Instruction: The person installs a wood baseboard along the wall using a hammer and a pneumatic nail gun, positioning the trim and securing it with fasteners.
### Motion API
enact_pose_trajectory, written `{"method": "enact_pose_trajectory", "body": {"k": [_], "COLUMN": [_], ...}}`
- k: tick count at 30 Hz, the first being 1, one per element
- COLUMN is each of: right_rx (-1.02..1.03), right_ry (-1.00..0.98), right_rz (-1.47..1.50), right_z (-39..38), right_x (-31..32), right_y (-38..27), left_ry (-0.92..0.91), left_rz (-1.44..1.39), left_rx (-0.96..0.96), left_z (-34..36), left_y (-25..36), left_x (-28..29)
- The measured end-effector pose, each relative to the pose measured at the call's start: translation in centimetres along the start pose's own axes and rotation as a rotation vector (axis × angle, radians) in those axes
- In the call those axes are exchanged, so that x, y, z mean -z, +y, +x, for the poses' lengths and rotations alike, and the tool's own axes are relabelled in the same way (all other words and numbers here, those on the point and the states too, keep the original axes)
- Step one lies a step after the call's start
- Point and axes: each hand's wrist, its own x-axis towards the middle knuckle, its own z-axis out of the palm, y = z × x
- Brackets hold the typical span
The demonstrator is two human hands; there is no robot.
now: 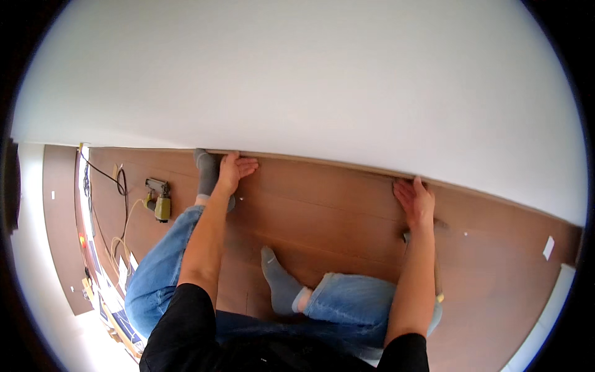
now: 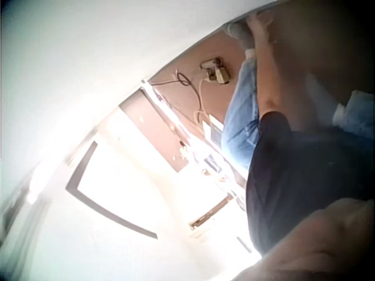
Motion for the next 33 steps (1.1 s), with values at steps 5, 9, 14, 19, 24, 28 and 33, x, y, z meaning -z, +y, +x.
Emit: {"method": "enact_pose_trajectory", "body": {"k": [5, 9, 14, 19, 24, 28, 33], "right_rx": [-0.029, 0.005, 0.048, 0.105, 0.021, 0.009, 0.067], "right_ry": [-0.061, 0.046, 0.055, 0.011, -0.112, -0.137, -0.154], "right_rz": [-0.056, -0.051, -0.001, -0.013, -0.246, -0.333, -0.462], "right_z": [-0.2, -1.2, 0.1, -0.4, -3.2, -3.8, -4.2], "right_x": [-0.9, -2.1, 0.9, -0.3, -3.0, -3.6, -4.2], "right_y": [0.6, 2.0, 2.1, 5.6, 7.9, 7.6, 8.0], "left_ry": [-0.006, 0.073, 0.208, 0.356, 0.4, 0.427, 0.434], "left_rz": [-0.046, 0.075, 0.073, 0.328, 0.503, 0.617, 0.675], "left_rx": [0.013, -0.236, -0.653, -0.713, -0.724, -0.729, -0.738], "left_z": [-0.5, -2.4, -3.3, -4.4, -3.5, -3.9, -4.6], "left_y": [-1.7, -4.4, -7.7, -8.9, -8.7, -8.1, -8.4], "left_x": [1.3, 0.3, -3.7, -2.6, -3.1, -4.4, -4.0]}}
